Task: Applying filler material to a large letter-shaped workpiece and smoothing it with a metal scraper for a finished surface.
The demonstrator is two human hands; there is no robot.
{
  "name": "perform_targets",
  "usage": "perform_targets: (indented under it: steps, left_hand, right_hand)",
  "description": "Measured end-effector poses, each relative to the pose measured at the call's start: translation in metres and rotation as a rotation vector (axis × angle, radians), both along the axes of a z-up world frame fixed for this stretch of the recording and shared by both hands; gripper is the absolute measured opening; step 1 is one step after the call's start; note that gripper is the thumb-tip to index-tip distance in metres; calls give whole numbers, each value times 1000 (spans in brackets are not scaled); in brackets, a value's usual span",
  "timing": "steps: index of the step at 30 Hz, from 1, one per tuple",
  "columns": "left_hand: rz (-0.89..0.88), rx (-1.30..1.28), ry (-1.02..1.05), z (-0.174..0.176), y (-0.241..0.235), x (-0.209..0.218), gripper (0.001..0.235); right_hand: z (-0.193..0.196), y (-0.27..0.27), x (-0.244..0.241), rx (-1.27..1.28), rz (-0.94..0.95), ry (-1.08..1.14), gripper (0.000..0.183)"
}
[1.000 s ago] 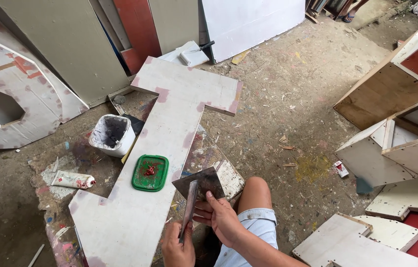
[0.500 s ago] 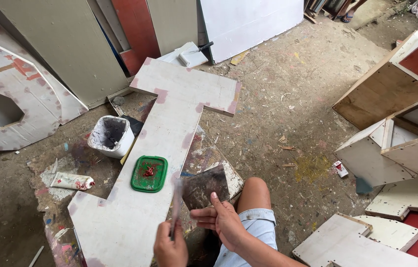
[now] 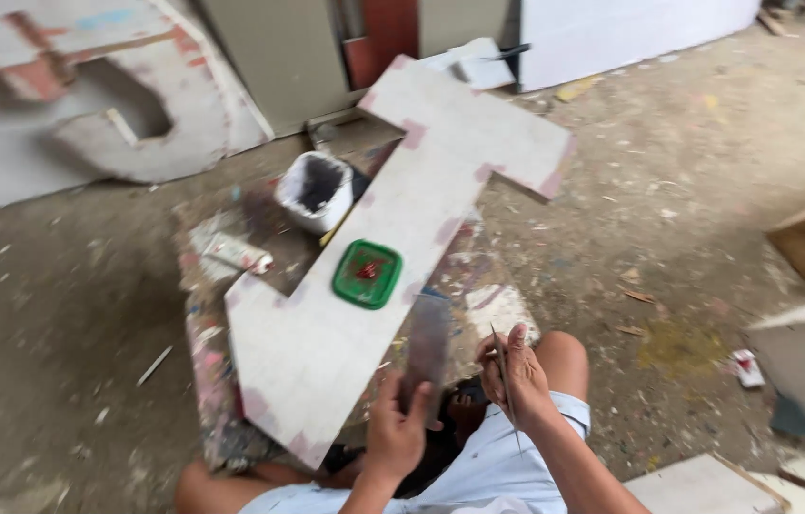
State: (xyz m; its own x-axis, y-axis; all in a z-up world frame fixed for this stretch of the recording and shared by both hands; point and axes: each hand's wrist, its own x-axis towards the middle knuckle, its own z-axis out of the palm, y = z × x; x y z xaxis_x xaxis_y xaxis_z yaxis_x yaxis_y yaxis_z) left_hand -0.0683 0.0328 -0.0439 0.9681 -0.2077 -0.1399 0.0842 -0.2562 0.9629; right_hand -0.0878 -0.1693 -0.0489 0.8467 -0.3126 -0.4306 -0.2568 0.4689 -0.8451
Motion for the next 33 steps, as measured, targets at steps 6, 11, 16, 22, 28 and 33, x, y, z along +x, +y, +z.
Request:
perform_targets:
  steps: [6,11,16,22,28,33]
  left_hand:
    - [11,-31,161,17,6,5,32]
    - [338,-210,277,40,44,46,26]
    - [285,-235,145,32,75,67,32]
    - [136,123,30,70,100,98,38]
    - [-13,602,-114,91,114,169,47]
    - [-213,1044,-268,74,99,264,34]
  right_hand:
    - [-5,20,-1,-400,391,-113,50]
    - [-20,30,15,-423,591,-104,57]
    - [-38,46,74,-680,741,-41,33]
    - [-90,106,139,-830,840,-6,47]
    - [-147,123,159,-761,632,-16,65]
    - [-162,125,168,-762,586,39,62]
